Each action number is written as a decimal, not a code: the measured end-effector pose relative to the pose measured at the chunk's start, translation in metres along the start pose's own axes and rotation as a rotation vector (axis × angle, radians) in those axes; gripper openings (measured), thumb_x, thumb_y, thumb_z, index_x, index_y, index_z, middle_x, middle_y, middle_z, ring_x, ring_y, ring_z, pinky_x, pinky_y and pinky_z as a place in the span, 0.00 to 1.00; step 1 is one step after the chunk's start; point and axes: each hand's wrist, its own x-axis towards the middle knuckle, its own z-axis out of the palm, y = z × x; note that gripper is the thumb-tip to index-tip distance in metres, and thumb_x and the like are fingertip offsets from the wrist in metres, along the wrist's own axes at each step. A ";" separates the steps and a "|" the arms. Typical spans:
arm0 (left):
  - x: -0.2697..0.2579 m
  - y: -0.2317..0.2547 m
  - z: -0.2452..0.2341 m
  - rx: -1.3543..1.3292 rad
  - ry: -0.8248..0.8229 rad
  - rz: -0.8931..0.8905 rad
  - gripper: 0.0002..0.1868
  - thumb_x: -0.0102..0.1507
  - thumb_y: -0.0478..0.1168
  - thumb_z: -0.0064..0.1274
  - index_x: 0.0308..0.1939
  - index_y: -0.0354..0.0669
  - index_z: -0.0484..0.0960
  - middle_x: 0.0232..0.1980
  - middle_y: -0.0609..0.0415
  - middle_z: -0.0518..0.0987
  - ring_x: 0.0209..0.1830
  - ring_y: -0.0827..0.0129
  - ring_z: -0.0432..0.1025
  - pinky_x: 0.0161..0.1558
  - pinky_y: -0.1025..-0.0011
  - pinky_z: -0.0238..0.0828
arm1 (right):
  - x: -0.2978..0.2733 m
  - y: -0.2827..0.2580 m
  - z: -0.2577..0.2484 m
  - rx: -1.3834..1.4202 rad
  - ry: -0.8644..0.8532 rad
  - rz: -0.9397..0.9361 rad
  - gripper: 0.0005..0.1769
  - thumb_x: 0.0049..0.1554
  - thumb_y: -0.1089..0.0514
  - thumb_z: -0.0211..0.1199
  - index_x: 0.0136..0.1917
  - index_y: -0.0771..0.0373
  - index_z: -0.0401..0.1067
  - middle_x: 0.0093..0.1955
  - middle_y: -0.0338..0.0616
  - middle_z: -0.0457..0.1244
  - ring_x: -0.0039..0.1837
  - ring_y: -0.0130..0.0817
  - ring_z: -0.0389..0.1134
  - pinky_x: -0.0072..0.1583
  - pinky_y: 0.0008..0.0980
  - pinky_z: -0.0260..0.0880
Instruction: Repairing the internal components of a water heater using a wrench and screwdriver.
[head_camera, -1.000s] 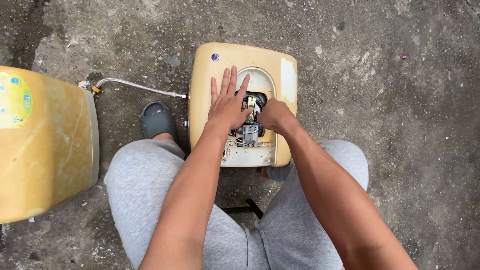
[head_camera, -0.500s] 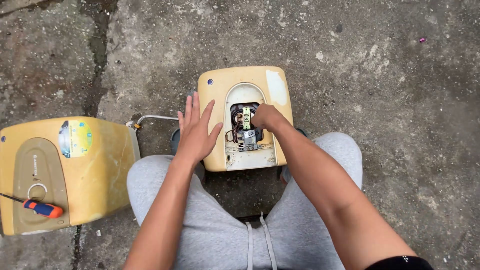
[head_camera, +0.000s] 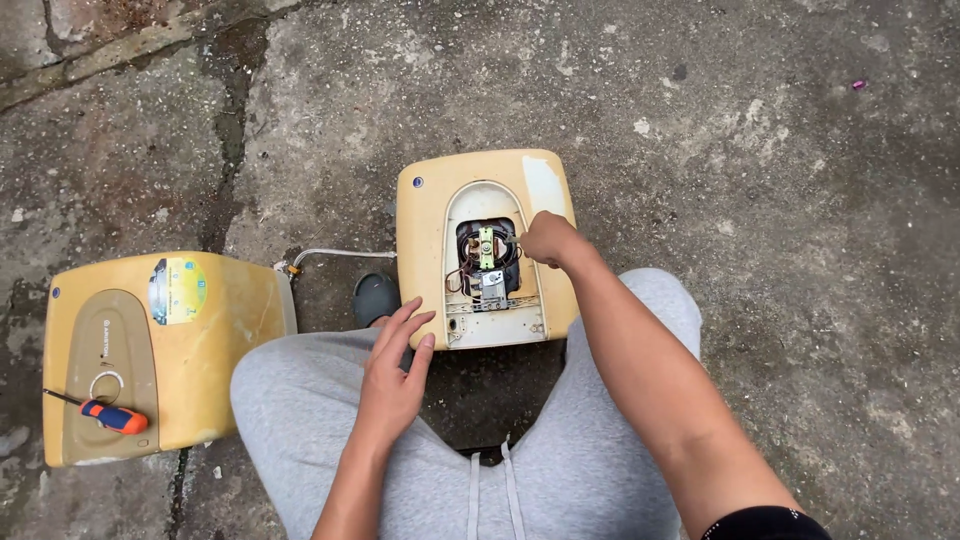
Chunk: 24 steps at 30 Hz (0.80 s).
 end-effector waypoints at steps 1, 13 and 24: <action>-0.001 -0.007 0.005 0.030 -0.019 0.025 0.17 0.71 0.41 0.46 0.64 0.48 0.78 0.72 0.49 0.70 0.77 0.48 0.59 0.73 0.47 0.57 | -0.001 0.002 -0.004 -0.007 0.033 -0.036 0.17 0.55 0.60 0.52 0.40 0.75 0.79 0.28 0.59 0.63 0.23 0.42 0.64 0.26 0.40 0.63; 0.036 -0.057 0.050 0.239 -0.388 -0.005 0.23 0.73 0.44 0.41 0.70 0.39 0.72 0.75 0.42 0.67 0.79 0.48 0.56 0.76 0.46 0.48 | -0.045 -0.027 -0.016 -0.079 0.076 -0.159 0.22 0.66 0.52 0.47 0.53 0.70 0.77 0.49 0.65 0.69 0.58 0.63 0.71 0.58 0.57 0.72; 0.083 -0.074 0.070 0.514 -0.591 0.029 0.26 0.71 0.49 0.42 0.70 0.43 0.74 0.77 0.44 0.65 0.81 0.51 0.54 0.75 0.39 0.49 | -0.014 -0.019 0.043 0.436 0.220 0.012 0.10 0.57 0.57 0.66 0.50 0.62 0.81 0.31 0.38 0.58 0.32 0.27 0.60 0.32 0.25 0.62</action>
